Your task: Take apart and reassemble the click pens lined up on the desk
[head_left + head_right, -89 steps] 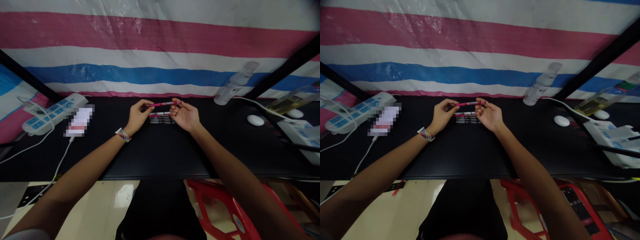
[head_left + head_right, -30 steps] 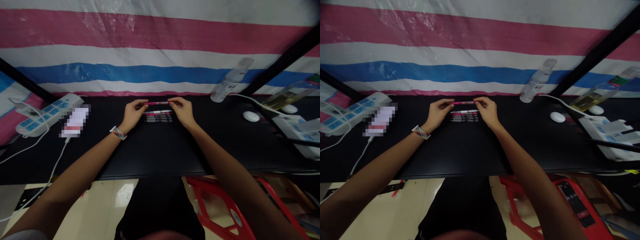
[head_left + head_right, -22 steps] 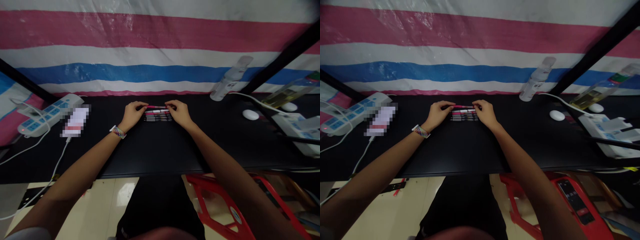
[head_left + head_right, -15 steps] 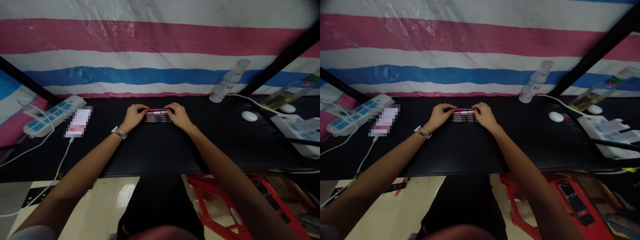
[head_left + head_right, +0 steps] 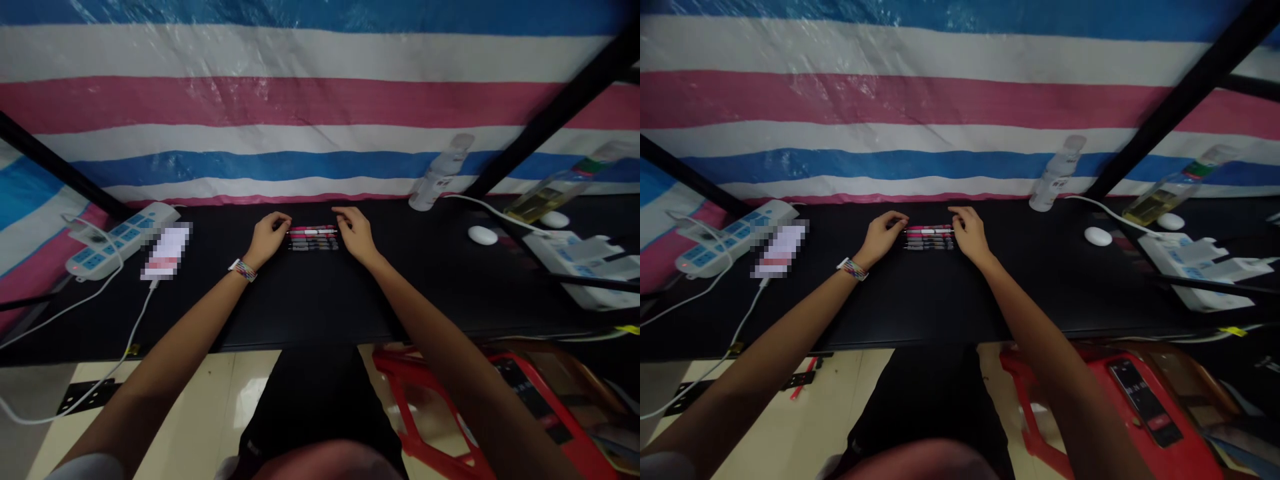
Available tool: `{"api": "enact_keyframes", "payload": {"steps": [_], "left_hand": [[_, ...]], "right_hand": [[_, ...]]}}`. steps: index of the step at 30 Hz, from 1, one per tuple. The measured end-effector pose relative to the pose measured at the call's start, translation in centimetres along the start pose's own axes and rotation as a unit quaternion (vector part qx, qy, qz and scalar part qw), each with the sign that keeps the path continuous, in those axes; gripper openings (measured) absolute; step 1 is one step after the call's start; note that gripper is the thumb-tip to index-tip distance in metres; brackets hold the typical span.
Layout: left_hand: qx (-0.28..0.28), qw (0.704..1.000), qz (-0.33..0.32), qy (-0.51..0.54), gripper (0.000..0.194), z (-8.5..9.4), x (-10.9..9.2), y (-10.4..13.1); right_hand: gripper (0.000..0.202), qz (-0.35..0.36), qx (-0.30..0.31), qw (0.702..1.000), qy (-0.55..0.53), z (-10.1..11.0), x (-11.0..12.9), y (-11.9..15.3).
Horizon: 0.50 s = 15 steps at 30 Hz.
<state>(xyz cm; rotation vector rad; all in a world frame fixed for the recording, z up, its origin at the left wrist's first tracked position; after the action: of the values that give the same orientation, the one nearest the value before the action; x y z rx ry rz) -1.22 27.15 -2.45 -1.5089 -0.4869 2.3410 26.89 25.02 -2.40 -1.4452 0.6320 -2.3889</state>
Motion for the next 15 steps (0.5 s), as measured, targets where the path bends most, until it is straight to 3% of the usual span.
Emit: {"api": "enact_keyframes", "payload": {"steps": [4,9,15], "left_hand": [[-0.032,0.993,0.041,0.107,0.022,0.4,0.8,0.1],[-0.046,0.981,0.071,0.175,0.033,-0.1,1.7,0.6],[-0.009,0.981,0.072,0.178,0.031,-3.3,-1.2,0.8]], "right_hand": [[0.034,-0.108,-0.073,0.989,-0.069,0.7,-2.8,-0.3],[0.035,-0.138,-0.058,0.981,-0.122,-1.5,-3.4,-0.2],[0.026,-0.165,-0.050,0.972,-0.162,-4.5,-1.6,-0.7]]}}
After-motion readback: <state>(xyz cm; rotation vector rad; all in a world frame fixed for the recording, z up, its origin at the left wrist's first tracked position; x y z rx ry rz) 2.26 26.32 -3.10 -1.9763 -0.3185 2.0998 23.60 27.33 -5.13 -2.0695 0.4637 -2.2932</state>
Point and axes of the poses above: each hand's wrist, its own y-axis away from the middle knuckle, its own z-axis out of the back of the hand, x = y × z, the point moved 6 cm from there along -y, towards the middle knuckle, and after that the axes turned 3 degrees about y, right-handed, at the moved point
